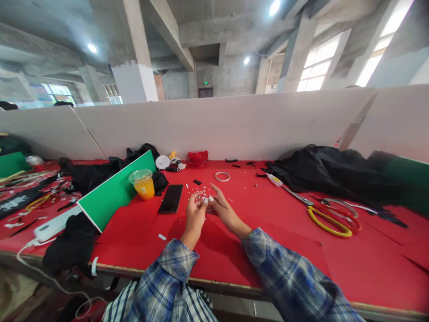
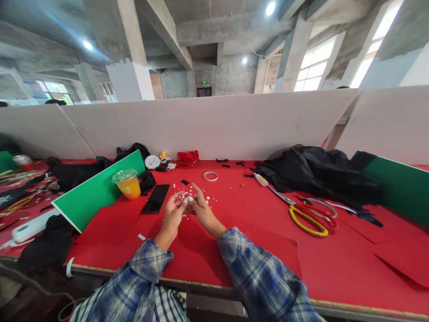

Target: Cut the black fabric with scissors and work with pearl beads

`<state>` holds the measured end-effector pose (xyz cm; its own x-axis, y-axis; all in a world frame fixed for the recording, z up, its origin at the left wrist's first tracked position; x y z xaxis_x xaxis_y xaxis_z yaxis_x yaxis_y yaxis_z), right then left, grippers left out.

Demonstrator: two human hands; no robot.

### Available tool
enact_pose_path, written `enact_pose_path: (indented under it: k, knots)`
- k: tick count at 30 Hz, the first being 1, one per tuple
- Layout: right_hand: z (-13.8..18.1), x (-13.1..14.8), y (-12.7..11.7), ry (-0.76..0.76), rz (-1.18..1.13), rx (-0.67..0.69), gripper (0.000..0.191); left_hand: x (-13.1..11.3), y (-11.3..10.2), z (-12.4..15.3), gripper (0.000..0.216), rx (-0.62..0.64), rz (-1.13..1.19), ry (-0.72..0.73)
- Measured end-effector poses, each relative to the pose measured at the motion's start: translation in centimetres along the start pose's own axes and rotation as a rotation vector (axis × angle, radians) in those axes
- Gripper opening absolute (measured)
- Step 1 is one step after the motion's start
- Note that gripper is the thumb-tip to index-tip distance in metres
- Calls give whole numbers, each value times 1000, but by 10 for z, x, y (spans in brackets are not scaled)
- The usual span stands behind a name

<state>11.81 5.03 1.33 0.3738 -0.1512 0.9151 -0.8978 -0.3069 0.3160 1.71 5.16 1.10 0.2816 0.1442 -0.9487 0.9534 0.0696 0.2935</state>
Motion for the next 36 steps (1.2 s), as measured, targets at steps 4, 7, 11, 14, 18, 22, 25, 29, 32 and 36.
enact_pose_path:
  k: [4, 7, 11, 14, 18, 22, 25, 29, 32, 36]
  knots:
    - [3, 3, -2, 47, -64, -49, 54, -11, 1, 5, 38, 73, 56, -82]
    - [2, 2, -4, 55, -44, -106, 48, -16, 2, 8, 40, 90, 102, -137]
    - [0, -2, -8, 81, -15, -197, 44, -16, 4, 9, 36, 68, 192, -232]
    - [0, -3, -9, 98, -2, -228, 42, -15, 4, 8, 27, 36, 243, -265]
    - [0, -3, -7, 111, 11, -219, 41, -12, 3, 7, 23, 28, 274, -237]
    - [0, -4, -7, 103, 17, -203, 41, -9, 1, 6, 28, 26, 258, -210]
    - [0, -4, -7, 95, 24, -178, 41, -7, 1, 5, 29, 12, 235, -194]
    - [-1, -3, -8, 99, 35, -198, 41, -4, -1, 1, 28, -18, 194, -178]
    - [-3, -1, -11, 103, 44, -254, 38, -3, -5, -1, 23, -100, 145, -159]
    - [-5, 1, -17, 119, 55, -345, 31, -4, -8, -4, 43, -145, 107, -102]
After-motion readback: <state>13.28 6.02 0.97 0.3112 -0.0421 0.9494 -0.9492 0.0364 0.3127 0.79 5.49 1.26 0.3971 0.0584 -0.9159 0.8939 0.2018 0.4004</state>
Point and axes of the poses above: each hand's wrist, its own z-axis away from the middle knuckle, its own y-axis out of the palm, x = y × z, the point moved 3 cm from there along -z, towards the middle knuckle, and after that the axes turned 3 degrees about -z, right-handed, at the moved point
